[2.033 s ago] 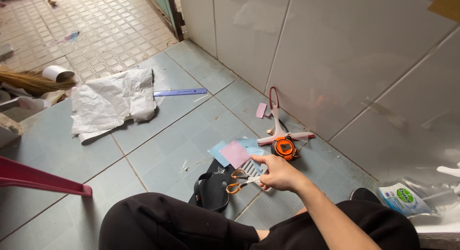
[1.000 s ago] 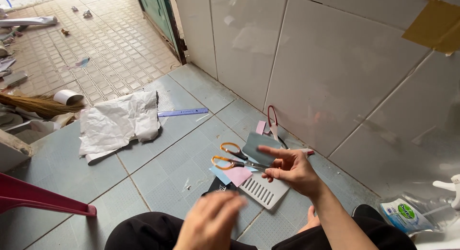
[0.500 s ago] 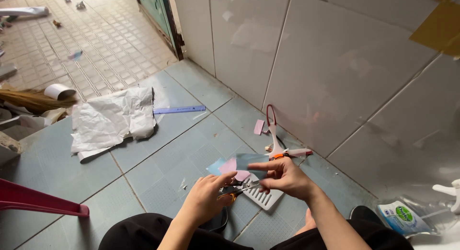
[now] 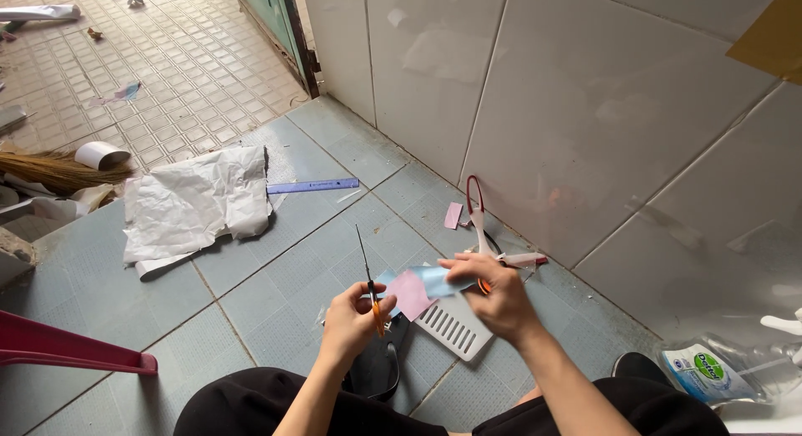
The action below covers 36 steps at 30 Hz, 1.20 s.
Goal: Applying decorative vinyl squares to a tiled wall and cutting new pieces to fit.
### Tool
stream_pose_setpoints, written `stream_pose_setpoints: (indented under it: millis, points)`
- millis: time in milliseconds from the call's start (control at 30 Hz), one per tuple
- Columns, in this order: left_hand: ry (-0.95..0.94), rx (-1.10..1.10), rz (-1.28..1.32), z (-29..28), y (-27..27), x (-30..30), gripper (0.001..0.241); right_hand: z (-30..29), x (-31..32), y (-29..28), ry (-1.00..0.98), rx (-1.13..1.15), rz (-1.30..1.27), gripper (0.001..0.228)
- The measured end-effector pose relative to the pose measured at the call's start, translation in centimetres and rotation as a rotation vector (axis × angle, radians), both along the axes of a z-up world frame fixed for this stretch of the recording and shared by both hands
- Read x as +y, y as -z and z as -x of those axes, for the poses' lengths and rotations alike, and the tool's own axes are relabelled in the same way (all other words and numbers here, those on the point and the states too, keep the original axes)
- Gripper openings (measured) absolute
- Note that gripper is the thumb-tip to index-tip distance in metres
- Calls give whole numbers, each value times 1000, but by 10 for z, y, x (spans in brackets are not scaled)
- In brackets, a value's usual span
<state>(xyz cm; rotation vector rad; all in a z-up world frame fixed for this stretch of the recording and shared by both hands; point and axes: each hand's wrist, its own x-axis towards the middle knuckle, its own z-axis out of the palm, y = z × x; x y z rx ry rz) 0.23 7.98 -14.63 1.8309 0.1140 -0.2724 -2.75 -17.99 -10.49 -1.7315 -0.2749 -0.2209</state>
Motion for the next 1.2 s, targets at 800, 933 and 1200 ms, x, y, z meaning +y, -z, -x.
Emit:
stream_pose_setpoints:
  millis: [800, 933, 1200]
  points:
    - [174, -142, 577, 1, 28, -7, 41, -3, 33, 49, -73, 542, -286, 63]
    - [144, -190, 495, 1, 26, -8, 39, -13, 23, 72, -120, 410, -264, 44]
    - [103, -327, 384, 8, 16, -10, 36, -4, 32, 9, -18, 1045, -584, 74]
